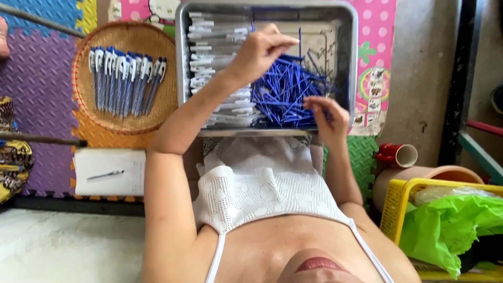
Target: Assembling ballpoint pens by inserting ink refills into plastic barrels and organizing them in a tray.
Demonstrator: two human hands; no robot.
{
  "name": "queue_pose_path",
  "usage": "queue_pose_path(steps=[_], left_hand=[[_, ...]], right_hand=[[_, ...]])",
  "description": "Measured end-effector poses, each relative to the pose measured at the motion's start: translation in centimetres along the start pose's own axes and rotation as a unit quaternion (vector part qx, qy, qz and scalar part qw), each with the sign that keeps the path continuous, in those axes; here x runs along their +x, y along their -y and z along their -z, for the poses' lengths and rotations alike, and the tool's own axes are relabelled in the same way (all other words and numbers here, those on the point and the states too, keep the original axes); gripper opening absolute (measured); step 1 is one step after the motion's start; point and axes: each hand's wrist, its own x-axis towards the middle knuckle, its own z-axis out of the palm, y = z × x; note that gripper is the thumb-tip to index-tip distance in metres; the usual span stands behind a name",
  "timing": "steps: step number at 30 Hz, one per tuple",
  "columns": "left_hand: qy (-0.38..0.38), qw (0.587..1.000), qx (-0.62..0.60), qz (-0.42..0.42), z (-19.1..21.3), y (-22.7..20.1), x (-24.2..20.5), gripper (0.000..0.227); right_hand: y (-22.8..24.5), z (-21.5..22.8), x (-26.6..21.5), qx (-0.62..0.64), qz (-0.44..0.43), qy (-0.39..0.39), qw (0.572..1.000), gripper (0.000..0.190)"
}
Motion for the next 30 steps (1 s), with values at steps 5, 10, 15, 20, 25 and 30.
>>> queue_pose_path(steps=[5,10,15,20,25,30], left_hand=[[-0.072,0.983,-0.153,0.065,4.5,-5.4,-4.8,0.015],[-0.151,0.933,-0.305,0.120,2.8,-3.1,-6.9,0.015],[-0.168,0.919,-0.324,0.147,4.3,-5.0,-6.9,0.019],[-0.174,0.916,-0.330,0.149,4.2,-4.7,-7.0,0.017],[-0.178,0.917,-0.327,0.145,4.6,-5.2,-6.8,0.016],[-0.175,0.918,-0.336,0.117,4.1,-6.6,-7.0,0.015]], right_hand=[[3.1,1.7,6.3,-0.071,0.086,0.088,0.990,0.038],[3.5,0.4,13.7,-0.272,0.159,0.153,0.937,0.018],[-2.6,-4.1,16.1,-0.344,0.114,0.233,0.903,0.020],[-8.1,-6.7,16.9,-0.320,0.018,0.257,0.912,0.027],[-3.6,-4.2,16.4,-0.182,-0.044,0.261,0.947,0.017],[4.3,0.5,12.6,0.017,0.098,0.172,0.980,0.016]])
